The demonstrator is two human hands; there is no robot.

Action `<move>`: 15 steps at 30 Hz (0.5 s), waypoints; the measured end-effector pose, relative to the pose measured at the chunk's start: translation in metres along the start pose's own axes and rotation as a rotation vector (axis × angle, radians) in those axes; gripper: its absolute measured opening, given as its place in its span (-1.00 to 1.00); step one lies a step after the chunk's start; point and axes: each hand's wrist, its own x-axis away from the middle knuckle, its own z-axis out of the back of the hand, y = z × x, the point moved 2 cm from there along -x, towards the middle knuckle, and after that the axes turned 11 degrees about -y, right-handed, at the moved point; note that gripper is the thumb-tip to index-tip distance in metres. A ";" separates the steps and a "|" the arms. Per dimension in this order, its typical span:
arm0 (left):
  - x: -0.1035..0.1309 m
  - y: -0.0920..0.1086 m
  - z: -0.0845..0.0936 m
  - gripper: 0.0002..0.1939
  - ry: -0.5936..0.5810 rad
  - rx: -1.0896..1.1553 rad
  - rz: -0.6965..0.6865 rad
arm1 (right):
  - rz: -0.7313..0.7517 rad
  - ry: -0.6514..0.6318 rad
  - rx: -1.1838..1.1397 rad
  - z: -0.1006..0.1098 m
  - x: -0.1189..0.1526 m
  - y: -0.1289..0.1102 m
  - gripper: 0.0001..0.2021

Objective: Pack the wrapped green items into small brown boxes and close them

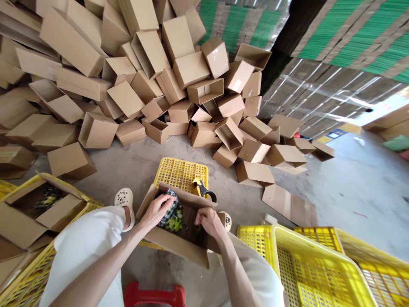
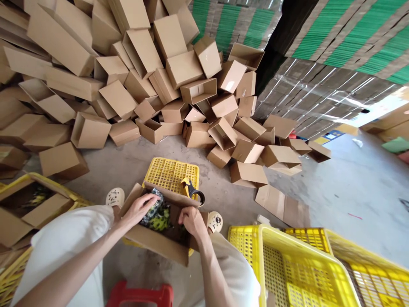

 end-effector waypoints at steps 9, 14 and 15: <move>0.003 0.004 0.002 -0.58 0.021 -0.054 0.017 | 0.226 -0.266 0.078 -0.061 -0.023 -0.009 -0.49; 0.004 0.002 0.005 -0.59 0.061 -0.054 0.010 | 0.250 -0.053 -0.291 -0.036 -0.022 -0.004 -0.76; 0.003 0.002 0.005 -0.59 0.064 -0.052 0.011 | 0.251 -0.042 -0.379 -0.027 -0.020 -0.002 -0.72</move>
